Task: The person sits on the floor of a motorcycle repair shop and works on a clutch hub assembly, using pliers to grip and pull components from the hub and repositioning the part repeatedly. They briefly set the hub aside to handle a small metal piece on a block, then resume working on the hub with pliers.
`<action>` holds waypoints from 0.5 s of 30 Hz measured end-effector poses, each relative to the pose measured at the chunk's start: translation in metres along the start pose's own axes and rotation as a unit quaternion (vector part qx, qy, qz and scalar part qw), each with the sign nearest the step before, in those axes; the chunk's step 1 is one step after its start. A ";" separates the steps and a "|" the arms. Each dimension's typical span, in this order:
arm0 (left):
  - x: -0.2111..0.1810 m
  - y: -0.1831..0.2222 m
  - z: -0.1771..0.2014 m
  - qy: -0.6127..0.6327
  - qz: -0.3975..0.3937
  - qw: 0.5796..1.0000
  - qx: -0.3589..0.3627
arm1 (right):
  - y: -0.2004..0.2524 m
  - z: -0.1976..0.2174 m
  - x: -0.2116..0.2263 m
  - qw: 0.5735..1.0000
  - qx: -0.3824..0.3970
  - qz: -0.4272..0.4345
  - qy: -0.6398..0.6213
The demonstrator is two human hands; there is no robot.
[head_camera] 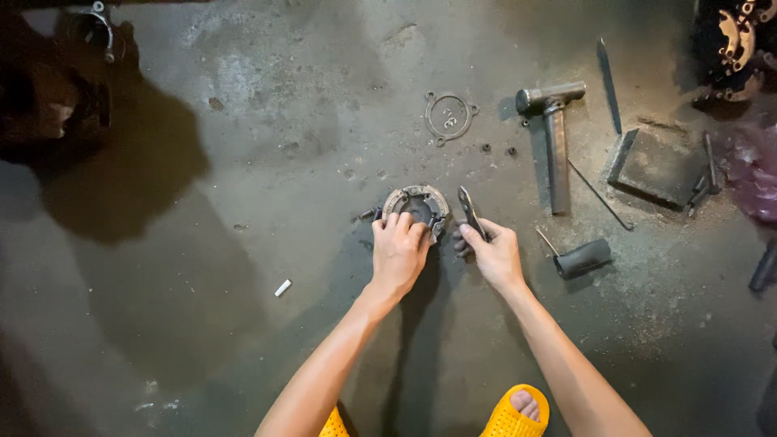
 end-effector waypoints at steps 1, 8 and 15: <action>-0.002 -0.001 0.000 -0.029 -0.001 0.999 0.026 | -0.005 -0.001 -0.005 1.000 0.001 0.020 0.003; -0.022 0.025 0.047 0.138 0.217 0.966 0.036 | -0.009 -0.016 0.062 0.953 -0.032 0.283 0.108; -0.038 0.031 0.044 0.360 0.417 0.834 0.025 | -0.008 -0.011 0.020 0.962 -0.056 0.221 0.153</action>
Point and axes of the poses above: each hand's wrist, its own y-axis away from the middle knuckle, its own z-axis out of the back of the hand, x = y × z, the point moved 2 cm from there along -y, towards the middle knuckle, and after that the axes turned 7 degrees about y, right-handed, at the moved point
